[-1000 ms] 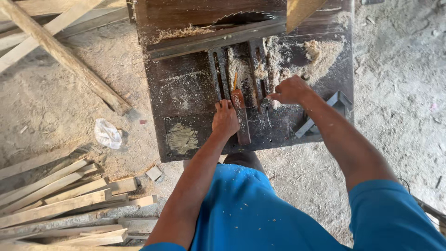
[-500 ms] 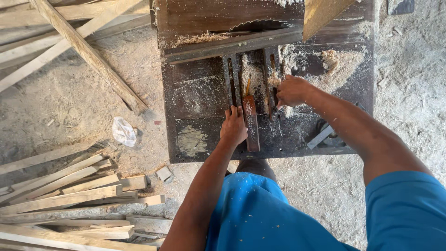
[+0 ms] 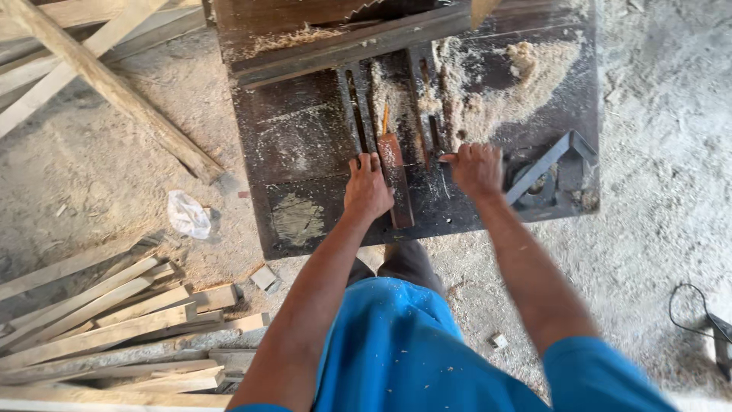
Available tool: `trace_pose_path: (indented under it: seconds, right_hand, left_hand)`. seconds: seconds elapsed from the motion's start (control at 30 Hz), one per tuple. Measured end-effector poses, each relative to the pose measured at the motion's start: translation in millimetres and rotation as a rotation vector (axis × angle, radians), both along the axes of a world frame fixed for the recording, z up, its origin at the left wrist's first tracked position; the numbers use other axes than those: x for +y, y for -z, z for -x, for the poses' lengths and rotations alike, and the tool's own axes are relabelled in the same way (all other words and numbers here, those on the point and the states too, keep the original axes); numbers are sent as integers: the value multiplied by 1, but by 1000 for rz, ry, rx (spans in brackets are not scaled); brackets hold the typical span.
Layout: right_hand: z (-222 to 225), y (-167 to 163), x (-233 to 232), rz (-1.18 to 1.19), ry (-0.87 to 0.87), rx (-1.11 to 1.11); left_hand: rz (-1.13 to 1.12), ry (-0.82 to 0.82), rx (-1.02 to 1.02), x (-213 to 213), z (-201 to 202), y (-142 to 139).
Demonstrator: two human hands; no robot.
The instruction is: The person carries a long wooden plank across the sawdust-covered workshop floor and positions it near a table saw. They then work at the saw table, moving and setting machine parts and clearing sawdust, before lifting the plank again and holding it upright.
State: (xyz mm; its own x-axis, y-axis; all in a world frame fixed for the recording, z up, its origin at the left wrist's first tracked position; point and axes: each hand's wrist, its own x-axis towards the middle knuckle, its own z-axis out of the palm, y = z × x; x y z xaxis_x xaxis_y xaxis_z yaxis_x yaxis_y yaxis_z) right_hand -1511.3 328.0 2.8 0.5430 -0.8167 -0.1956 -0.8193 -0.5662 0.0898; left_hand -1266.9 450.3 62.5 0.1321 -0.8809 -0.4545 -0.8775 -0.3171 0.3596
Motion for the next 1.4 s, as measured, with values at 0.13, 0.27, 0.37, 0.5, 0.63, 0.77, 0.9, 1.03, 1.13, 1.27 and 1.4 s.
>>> trace_pose_path:
  seconds: [0.13, 0.27, 0.37, 0.5, 0.63, 0.77, 0.9, 1.03, 1.13, 1.27, 1.4]
  right_hand:
    - [-24, 12, 48, -305, 548, -17]
    - [-36, 32, 67, -351, 878, -199]
    - [-34, 45, 72, -156, 736, -281]
    - [-30, 37, 78, -251, 750, -244]
    - [-30, -7, 70, -7, 617, -329]
    - [-59, -47, 51, -94, 213, -610]
    - [-119, -52, 52, -495, 36, -487]
    - [-152, -43, 62, -319, -234, -411]
    - [-155, -36, 64, -269, -315, -420]
    - [-154, -31, 59, -248, -402, -290]
    - [-161, -34, 53, -176, -506, -185]
  left_hand:
    - [0, 92, -93, 3, 2, 4]
    - [13, 148, -126, 3, 1, 5]
    - [-54, 38, 41, 0, -3, 6]
    - [-16, 138, -9, 0, -14, 12]
    - [73, 47, 138, 4, -35, 26]
    - [202, -11, 308, 6, -62, 43]
    - [254, -123, 428, 10, -71, 55]
    - [409, -188, 383, 23, -82, 56]
    - [305, -236, 376, 34, -94, 51]
    - [177, -264, 388, 40, -101, 48]
    - [273, -202, 367, 41, -100, 51]
